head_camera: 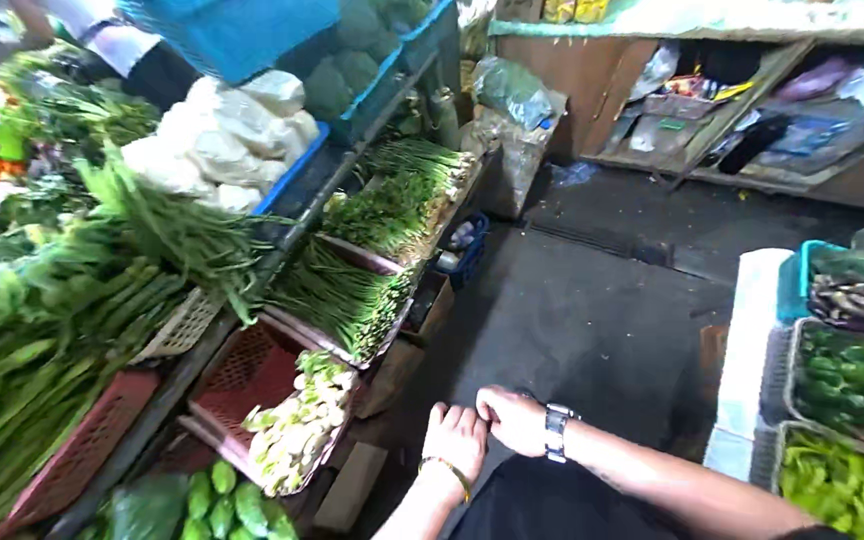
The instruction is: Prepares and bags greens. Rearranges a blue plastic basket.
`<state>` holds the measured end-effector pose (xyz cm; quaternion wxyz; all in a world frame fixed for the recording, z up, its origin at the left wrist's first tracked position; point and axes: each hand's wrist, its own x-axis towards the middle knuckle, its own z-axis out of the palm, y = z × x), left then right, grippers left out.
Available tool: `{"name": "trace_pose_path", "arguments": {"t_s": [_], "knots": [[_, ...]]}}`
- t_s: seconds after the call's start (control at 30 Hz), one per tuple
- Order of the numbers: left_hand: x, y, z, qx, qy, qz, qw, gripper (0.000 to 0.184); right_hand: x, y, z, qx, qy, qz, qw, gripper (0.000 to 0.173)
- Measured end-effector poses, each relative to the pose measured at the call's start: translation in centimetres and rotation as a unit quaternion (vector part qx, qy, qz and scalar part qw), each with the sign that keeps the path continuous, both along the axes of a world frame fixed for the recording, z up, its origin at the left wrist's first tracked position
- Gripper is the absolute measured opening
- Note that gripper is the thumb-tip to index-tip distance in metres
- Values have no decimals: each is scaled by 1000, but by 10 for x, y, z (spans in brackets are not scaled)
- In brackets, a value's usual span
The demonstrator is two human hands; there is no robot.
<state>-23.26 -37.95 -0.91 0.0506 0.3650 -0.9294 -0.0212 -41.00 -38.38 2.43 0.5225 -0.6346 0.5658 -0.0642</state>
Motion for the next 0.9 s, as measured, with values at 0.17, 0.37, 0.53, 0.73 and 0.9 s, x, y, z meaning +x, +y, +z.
{"name": "trace_pose_path", "arguments": {"t_s": [0.17, 0.37, 0.53, 0.73, 0.9], "knots": [[-131, -97, 60, 15, -4, -11, 1000, 13, -119, -85, 68, 44, 2, -71, 996, 29], [-206, -212, 102, 28, 10, -51, 998, 16, -206, -182, 105, 55, -122, -151, 979, 37], [-258, -314, 75, 14, 51, -149, 987, 18, -272, -280, 91, 99, -107, -142, 979, 38], [-348, -466, 62, 65, 80, -214, 971, 19, -352, -411, 97, 116, -55, -166, 978, 36], [-427, -574, 87, 172, 50, -213, 961, 25, -422, -498, 110, 60, -49, -208, 975, 33]]}}
